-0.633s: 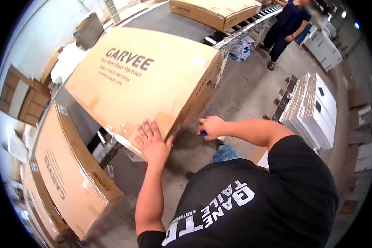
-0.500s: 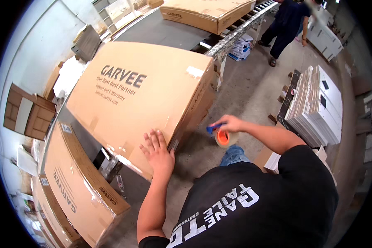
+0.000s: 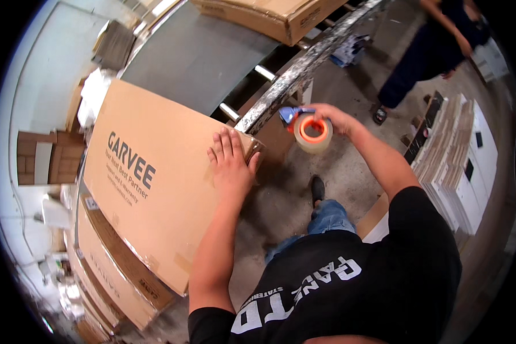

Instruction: The person tapes cardboard boxes on a conveyor belt using a handheld tape dispenser. They apply tape to the seams of multiple boxes, occasionally flipping them over to seal different sides. The boxes are branded 'GARVEE' and are processed one at a time in a warehouse setting.

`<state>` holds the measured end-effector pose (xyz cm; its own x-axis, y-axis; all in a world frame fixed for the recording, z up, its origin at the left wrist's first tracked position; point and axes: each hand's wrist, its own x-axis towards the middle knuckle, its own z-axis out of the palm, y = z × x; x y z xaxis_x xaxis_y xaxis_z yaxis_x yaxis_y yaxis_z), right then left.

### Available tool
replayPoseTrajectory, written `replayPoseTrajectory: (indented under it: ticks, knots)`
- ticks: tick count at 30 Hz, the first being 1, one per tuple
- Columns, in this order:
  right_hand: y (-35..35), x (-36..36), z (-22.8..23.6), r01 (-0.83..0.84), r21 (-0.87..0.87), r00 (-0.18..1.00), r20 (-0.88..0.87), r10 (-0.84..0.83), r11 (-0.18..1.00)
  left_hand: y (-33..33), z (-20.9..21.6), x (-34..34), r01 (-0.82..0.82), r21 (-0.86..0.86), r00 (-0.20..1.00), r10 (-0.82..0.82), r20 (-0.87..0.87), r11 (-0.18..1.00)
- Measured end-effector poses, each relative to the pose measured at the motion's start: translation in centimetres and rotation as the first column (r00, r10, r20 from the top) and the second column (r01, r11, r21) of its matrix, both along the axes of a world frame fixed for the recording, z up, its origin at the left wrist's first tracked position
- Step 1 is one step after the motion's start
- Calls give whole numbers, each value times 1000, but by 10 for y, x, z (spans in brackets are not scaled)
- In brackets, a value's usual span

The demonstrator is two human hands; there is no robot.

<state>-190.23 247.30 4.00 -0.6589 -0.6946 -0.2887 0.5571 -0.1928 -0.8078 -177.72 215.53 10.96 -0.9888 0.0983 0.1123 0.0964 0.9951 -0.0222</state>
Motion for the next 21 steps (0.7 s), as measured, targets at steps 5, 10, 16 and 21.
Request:
replayPoseTrajectory:
  ticks: [5,10,16,21]
  knots:
    - [-60,-86,-15,-237,94,971,-15,240,967,4,6,-7,17,35,998,-19,56,999]
    - [-27,-11,-44,-546,123,786,-268,557,829,-2,11,-6,9,73,993,-18,114,997]
    - [-109,91,5,-252,434,283,-822,494,865,4,18,-17,6,131,988,-26,150,991]
    - [-56,58,-20,-448,195,633,-621,463,873,-12,18,-2,34,179,985,-63,158,983]
